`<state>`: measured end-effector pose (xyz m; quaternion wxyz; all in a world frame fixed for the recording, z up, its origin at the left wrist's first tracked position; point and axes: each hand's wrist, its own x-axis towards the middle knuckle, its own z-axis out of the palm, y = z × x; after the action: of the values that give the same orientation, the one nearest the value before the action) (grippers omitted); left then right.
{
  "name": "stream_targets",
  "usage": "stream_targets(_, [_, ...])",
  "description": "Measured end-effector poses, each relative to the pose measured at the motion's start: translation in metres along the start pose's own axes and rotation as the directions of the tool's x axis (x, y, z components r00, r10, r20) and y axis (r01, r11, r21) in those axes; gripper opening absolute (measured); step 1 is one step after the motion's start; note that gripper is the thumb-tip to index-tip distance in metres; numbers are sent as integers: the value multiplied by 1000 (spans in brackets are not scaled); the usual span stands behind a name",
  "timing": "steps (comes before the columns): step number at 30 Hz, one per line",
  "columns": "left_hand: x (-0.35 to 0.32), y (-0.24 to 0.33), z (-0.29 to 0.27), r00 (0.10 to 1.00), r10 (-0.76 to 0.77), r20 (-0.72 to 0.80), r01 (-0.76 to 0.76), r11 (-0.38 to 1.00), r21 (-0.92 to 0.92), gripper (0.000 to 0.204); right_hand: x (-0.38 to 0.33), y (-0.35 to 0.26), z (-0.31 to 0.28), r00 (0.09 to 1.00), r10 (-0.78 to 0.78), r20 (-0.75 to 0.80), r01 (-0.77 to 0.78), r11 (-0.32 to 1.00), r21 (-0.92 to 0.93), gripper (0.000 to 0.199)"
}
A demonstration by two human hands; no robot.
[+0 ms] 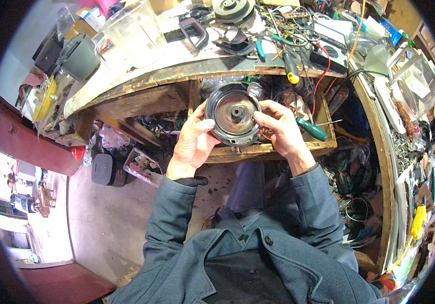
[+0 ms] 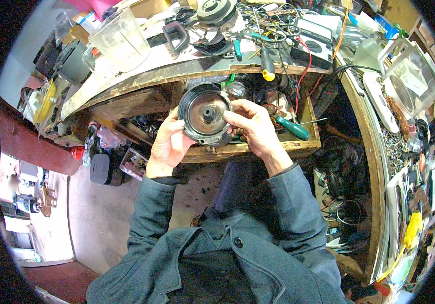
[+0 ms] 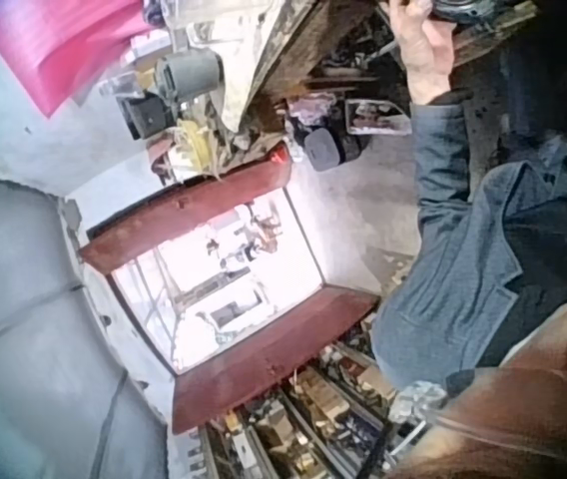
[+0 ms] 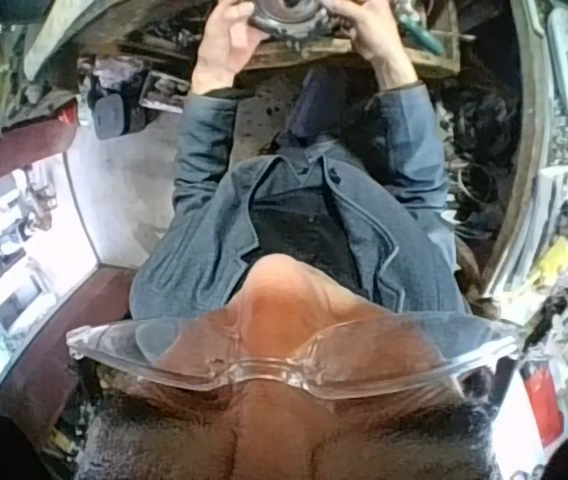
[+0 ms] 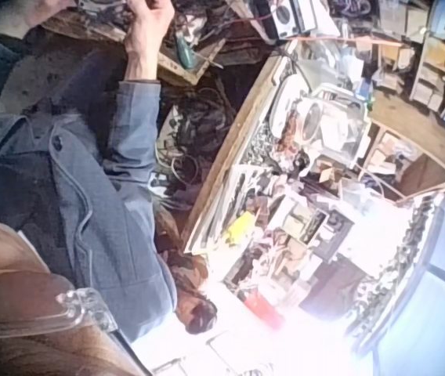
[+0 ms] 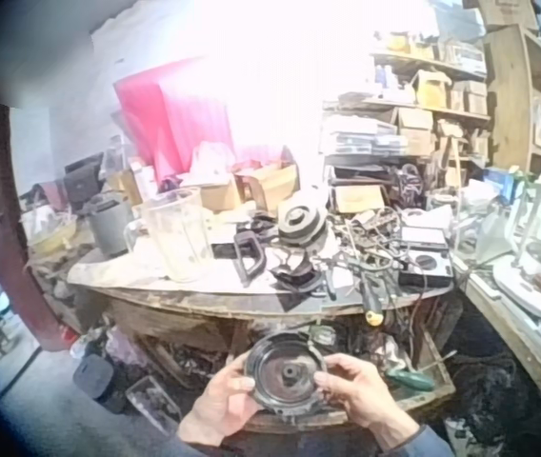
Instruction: The person assembles a blender by attaching the motor base to the clear pitcher, then repeatedly detaches and reattaches the base while rotating and inspecting the connection. The person handles the pitcher and motor base throughout the clip.
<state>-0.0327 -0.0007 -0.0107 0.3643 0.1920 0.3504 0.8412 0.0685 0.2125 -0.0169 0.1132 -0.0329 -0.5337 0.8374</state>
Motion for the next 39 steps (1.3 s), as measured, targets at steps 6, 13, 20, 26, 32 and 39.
stream_targets(6, [0, -1, 1, 1000, 3, -8, -3, 1000, -7, 65, -1, -3, 2, 1000, 2, -26, -2, 1000, 2, 26])
stream_targets(13, [-2, 0, 2, 1000, 7, -20, -7, 1000, 19, 67, -1, -1, 4, 998, -63, -26, 62, 998, -25, 27])
stream_targets(20, [-1, 0, 4, 1000, 4, -6, -4, 1000, 15, 69, -2, -2, 5, 998, -61, -34, 61, 998, -22, 27])
stream_targets(26, [-1, -1, 5, 997, 63, 34, -63, 998, -10, 72, -1, -1, 6, 997, -82, -9, 80, 988, -132, 28])
stream_targets(32, [-4, -4, 2, 993, 117, 32, -118, 993, 12, 72, -5, -1, 9, 993, -119, 6, 118, 978, -172, 32])
stream_targets(39, [-10, -3, -7, 991, 11, -130, -41, 973, -229, 68, -14, 6, 13, 891, -431, -141, 403, 896, -187, 42])
